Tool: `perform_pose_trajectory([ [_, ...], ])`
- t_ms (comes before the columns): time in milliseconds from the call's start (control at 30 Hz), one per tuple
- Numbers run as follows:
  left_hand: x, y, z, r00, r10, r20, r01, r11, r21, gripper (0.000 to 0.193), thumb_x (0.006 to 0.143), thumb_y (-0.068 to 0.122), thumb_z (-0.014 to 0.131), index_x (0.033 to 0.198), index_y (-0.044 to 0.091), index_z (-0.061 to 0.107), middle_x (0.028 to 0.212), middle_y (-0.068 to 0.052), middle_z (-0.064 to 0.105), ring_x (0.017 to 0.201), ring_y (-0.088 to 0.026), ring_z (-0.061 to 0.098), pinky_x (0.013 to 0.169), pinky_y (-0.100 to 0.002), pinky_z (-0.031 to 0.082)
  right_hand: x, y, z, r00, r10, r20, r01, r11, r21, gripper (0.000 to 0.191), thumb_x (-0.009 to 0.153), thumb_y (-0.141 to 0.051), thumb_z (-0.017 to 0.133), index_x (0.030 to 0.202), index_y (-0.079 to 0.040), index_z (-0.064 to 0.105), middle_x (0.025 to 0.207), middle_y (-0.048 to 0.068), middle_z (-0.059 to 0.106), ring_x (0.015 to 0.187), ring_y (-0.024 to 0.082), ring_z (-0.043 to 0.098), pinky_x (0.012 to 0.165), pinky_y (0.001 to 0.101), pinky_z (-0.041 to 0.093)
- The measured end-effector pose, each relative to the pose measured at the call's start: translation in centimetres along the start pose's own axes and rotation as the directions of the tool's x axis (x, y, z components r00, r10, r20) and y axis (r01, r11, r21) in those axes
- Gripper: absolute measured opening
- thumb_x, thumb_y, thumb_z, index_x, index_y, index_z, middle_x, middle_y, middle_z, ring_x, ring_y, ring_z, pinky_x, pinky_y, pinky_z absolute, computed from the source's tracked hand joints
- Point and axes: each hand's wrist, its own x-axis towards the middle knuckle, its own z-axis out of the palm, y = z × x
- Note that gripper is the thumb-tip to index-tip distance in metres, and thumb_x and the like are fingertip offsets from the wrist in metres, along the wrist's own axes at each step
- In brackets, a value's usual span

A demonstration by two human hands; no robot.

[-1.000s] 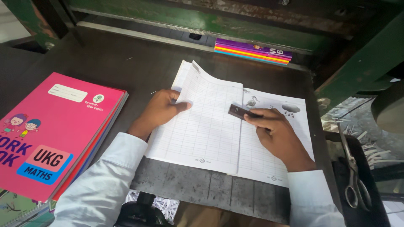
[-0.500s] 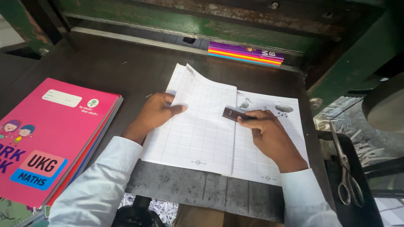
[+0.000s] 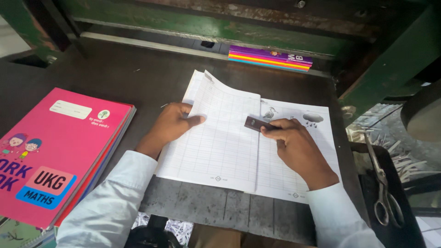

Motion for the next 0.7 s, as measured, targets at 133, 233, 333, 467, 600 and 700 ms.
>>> perform_pose_trajectory([
  [133,0.0,0.0,0.0,1.0,0.006,0.003,-0.006,1.0,-0.015,0.029,0.081,0.025,0.079,0.099,0.002,0.08,0.089,-0.012,0.08,0.078,-0.02,0.077,0.073,-0.034,0.059,0.2,-0.2,-0.2,1.0,0.0,0.007,0.0,1.0,-0.006,0.047,0.077,0.015,0.063,0.112,-0.012,0.078,0.121,0.008,0.071,0.112,0.029,0.063,0.099,0.0364,0.05],
  [233,-0.1,0.0,0.0,1.0,0.021,0.002,-0.021,1.0,-0.009,0.028,0.082,0.025,0.079,0.097,0.001,0.08,0.09,-0.012,0.08,0.077,-0.019,0.077,0.073,-0.034,0.059,0.6,-0.4,-0.2,0.998,0.056,0.015,-0.056,0.998,-0.005,0.041,0.084,0.01,0.063,0.114,-0.014,0.078,0.121,0.008,0.071,0.11,0.029,0.063,0.098,0.0361,0.05],
  [333,-0.1,0.1,-0.1,1.0,0.03,0.001,-0.03,0.999,0.013,0.028,0.082,0.025,0.079,0.098,0.002,0.08,0.088,-0.013,0.08,0.076,-0.02,0.077,0.073,-0.034,0.058,1.0,-0.4,-0.1,0.995,0.092,0.03,-0.092,0.996,-0.022,0.043,0.083,0.011,0.062,0.115,-0.014,0.078,0.124,0.008,0.071,0.11,0.029,0.062,0.098,0.0363,0.05],
  [467,-0.1,0.2,0.0,1.0,0.03,0.008,-0.03,1.0,-0.008,0.028,0.082,0.025,0.079,0.098,0.002,0.08,0.086,-0.013,0.08,0.076,-0.02,0.077,0.072,-0.034,0.058,1.7,0.1,0.2,0.992,0.123,0.032,-0.121,0.991,-0.056,0.041,0.085,0.009,0.062,0.114,-0.015,0.078,0.125,0.006,0.071,0.11,0.029,0.062,0.098,0.0369,0.05],
  [600,-0.1,0.3,-0.1,1.0,0.017,0.005,-0.017,1.0,-0.008,0.028,0.082,0.025,0.079,0.098,0.001,0.08,0.088,-0.013,0.08,0.076,-0.02,0.077,0.072,-0.034,0.059,2.2,1.0,0.7,0.996,0.091,-0.005,-0.091,0.993,-0.075,0.041,0.084,0.009,0.062,0.114,-0.015,0.078,0.125,0.006,0.071,0.111,0.029,0.062,0.099,0.0374,0.051],
  [700,-0.1,0.6,-0.1,1.0,-0.019,0.012,0.018,0.999,0.043,0.029,0.082,0.025,0.079,0.099,0.002,0.08,0.087,-0.014,0.08,0.076,-0.021,0.077,0.072,-0.035,0.058,2.4,1.4,1.3,0.996,0.082,-0.038,-0.086,0.991,-0.101,0.042,0.083,0.01,0.062,0.114,-0.013,0.078,0.126,0.006,0.071,0.11,0.03,0.061,0.1,0.0387,0.05],
])
